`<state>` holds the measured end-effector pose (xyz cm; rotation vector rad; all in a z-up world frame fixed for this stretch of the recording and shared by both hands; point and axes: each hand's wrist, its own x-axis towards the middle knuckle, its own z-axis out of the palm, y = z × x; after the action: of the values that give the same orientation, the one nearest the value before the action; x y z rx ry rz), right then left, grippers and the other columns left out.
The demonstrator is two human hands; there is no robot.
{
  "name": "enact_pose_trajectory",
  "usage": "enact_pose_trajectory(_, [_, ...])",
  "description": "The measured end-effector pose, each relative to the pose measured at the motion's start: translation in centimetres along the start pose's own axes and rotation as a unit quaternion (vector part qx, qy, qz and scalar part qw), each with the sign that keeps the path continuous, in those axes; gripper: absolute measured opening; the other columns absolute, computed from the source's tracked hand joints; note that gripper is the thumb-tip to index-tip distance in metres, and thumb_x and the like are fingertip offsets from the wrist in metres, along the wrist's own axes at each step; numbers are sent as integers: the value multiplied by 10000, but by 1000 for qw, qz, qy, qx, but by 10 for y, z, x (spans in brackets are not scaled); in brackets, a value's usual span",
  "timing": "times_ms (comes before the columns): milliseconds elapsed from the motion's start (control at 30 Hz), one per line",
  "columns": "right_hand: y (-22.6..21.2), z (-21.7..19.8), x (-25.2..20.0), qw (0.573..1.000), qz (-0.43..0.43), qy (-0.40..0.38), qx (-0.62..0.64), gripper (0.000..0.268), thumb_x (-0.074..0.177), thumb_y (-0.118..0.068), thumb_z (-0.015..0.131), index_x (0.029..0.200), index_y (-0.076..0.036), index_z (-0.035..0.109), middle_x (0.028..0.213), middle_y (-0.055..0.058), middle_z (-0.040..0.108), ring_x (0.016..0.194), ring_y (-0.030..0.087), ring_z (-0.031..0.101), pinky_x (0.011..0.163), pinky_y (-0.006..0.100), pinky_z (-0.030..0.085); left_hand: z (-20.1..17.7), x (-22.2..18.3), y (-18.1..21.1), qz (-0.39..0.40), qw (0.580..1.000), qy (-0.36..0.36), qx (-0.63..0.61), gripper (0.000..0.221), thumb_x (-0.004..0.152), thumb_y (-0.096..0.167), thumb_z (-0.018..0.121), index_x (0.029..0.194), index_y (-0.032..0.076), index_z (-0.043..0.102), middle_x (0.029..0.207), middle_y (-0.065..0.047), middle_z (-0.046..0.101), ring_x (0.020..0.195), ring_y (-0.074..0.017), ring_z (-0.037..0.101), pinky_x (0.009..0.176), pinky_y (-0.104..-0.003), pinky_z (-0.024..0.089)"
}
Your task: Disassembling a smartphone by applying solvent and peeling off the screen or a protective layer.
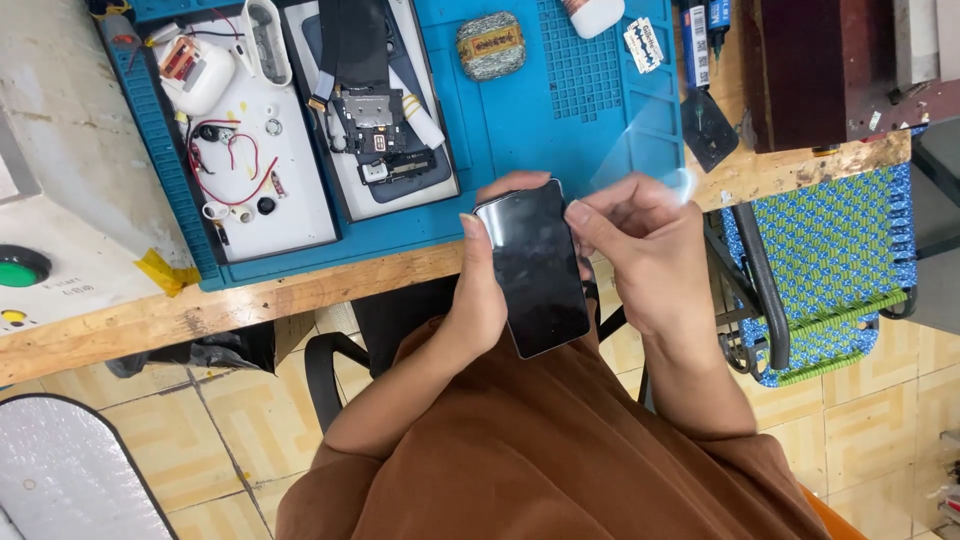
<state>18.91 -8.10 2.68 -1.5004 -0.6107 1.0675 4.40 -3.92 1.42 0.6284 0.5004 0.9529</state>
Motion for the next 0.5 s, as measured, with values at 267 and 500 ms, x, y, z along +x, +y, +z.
enact_pose_trajectory(267, [-4,21,5,999,-6,35,36,117,983,5,839,958,71,746,715,158,700,565,130,643,408,230,540,-8,5,6,26,998,-3,56,711,1170,675,212,1479,126,543,1286,-91,650,1108,-131,629,1033,-333,586])
enact_pose_trajectory(500, [-10,17,4,1000,-13,13,18,109,975,19,839,981,78,748,713,180,685,574,145,614,413,250,543,-20,2,-11,60,993,22,104,714,1170,681,185,1473,151,555,1397,-74,602,1179,-129,581,1106,-315,507])
